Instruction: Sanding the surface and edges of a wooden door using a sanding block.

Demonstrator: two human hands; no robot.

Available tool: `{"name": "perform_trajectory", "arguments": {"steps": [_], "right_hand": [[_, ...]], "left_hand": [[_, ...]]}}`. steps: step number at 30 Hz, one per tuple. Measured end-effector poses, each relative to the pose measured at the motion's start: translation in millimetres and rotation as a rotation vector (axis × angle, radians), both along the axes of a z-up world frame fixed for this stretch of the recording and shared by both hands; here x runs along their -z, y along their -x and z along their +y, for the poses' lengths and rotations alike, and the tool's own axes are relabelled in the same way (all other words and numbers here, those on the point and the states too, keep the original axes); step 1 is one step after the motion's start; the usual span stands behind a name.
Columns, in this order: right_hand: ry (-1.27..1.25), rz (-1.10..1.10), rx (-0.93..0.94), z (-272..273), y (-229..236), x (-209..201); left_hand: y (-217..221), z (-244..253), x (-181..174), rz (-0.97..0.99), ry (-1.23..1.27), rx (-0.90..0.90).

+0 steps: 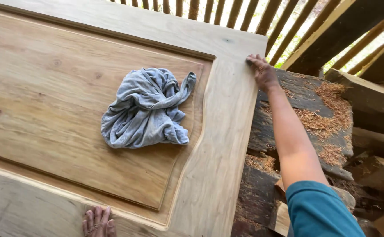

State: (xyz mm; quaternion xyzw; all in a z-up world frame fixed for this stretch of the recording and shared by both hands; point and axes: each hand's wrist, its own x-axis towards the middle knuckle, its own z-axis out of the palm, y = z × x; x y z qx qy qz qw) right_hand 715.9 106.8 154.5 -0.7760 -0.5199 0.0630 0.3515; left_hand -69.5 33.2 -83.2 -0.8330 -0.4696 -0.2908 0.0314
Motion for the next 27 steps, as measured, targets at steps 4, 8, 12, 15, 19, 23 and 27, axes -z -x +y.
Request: {"name": "perform_trajectory", "arguments": {"steps": [4, 8, 12, 15, 19, 23, 27], "right_hand": [[0.031, 0.002, 0.063, -3.8, 15.3, -5.7], [-0.014, 0.156, 0.014, -49.7, 67.6, 3.1], [-0.262, 1.317, -0.025, -128.8, 172.2, -18.7], [-0.177, 1.45, -0.055, -189.5, 249.1, -11.1], [0.087, 0.136, -0.238, -282.4, 358.8, 13.6], [0.03, -0.026, -0.32, -358.2, 442.4, 12.3], [0.006, -0.053, -0.338, -374.1, 446.3, 4.3]], "left_hand": [[-30.5, -19.8, -51.0, -0.035, 0.124, -0.032], [-87.3, -46.1, -169.9, -0.25, 0.202, -0.075], [-86.5, -41.4, -178.2, -0.159, 0.344, -0.098], [-90.6, -41.0, -188.8, -0.158, 0.363, -0.107], [-90.9, -44.9, -190.2, -0.185, 0.34, -0.079], [-86.9, -39.0, -175.3, -0.206, 0.302, -0.05], [-84.4, -43.5, -177.1, -0.199, 0.324, -0.042]]}}
